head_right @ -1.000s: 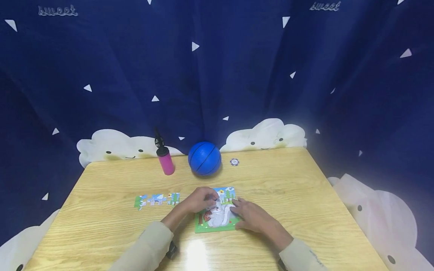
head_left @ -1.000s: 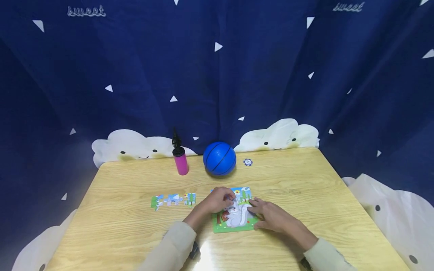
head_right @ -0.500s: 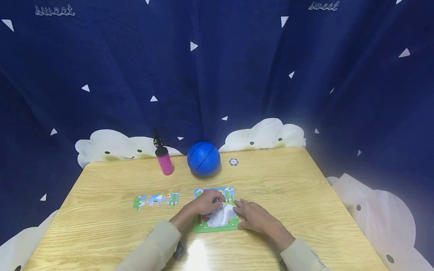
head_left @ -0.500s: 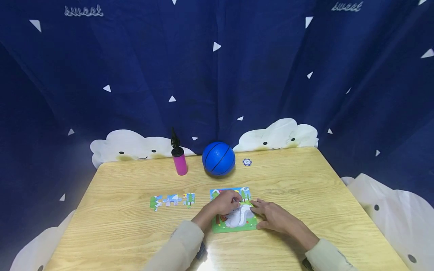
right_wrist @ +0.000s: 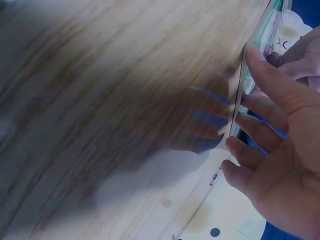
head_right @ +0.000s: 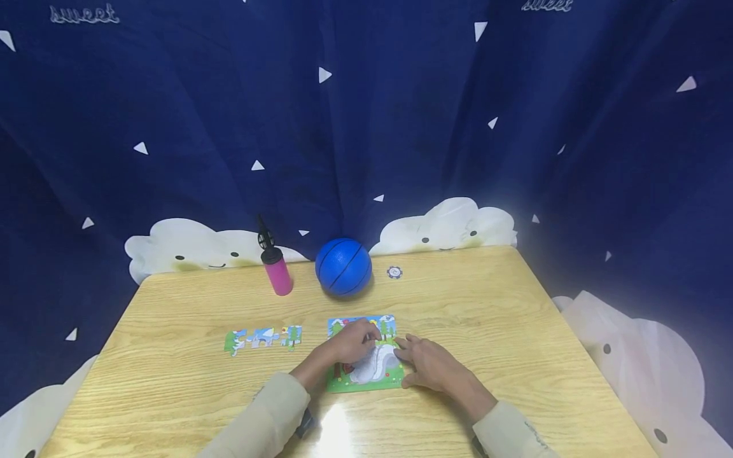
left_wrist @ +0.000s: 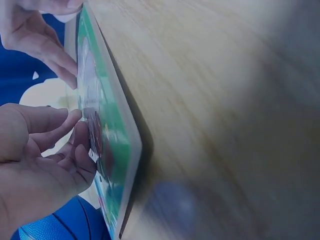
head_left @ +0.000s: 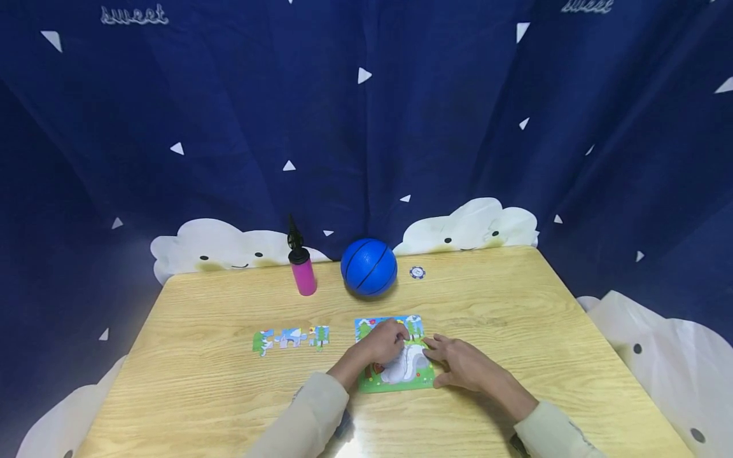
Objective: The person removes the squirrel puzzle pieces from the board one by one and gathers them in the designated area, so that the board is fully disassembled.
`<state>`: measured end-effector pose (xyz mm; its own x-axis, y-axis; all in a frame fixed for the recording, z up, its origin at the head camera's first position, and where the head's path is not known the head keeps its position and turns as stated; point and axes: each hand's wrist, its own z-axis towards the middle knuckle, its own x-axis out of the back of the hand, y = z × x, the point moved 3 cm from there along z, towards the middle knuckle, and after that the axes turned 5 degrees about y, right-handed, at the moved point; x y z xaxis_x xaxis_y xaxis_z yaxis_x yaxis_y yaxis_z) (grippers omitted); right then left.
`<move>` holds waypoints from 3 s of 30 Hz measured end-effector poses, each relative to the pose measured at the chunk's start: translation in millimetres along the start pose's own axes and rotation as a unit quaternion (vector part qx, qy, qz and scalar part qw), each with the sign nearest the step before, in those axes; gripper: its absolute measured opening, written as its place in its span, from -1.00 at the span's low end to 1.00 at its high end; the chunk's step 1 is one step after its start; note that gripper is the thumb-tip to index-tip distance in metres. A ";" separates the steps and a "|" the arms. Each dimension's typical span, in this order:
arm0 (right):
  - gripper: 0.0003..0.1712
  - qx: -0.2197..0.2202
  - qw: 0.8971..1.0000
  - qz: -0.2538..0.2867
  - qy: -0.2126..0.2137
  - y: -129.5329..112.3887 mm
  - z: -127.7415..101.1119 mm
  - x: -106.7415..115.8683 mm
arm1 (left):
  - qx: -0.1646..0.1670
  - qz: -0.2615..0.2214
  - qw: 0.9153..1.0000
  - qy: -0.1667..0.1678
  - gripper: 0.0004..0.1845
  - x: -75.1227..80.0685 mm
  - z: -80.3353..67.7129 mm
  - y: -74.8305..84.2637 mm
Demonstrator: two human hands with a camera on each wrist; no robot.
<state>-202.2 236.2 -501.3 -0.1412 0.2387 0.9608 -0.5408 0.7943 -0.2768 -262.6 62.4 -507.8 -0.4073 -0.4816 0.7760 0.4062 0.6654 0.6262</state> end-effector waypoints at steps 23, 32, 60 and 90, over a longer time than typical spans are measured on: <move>-0.25 -0.002 1.000 -0.002 0.009 0.3 1.9 -1.8 | 0.033 -0.084 0.996 0.007 -0.87 6.1 -0.7 -3.3; -0.26 -0.010 1.000 0.019 0.005 -0.9 0.9 1.6 | 0.021 -0.099 0.995 0.022 -0.89 7.0 -1.9 8.2; -0.32 -0.008 0.999 -0.011 0.033 -7.4 -4.3 -2.7 | 0.001 -0.103 0.994 0.041 -0.92 9.9 -0.7 -3.4; -0.40 0.015 1.000 -0.002 0.010 -16.3 -8.6 -5.4 | -0.020 -0.140 0.988 0.067 -0.93 30.6 -6.9 -11.3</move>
<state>-185.5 226.8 -502.1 -0.1218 0.2472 0.9613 -0.5662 0.7781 -0.2719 -274.0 36.3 -490.6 -0.3967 -0.7166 0.5737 0.3268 0.4738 0.8178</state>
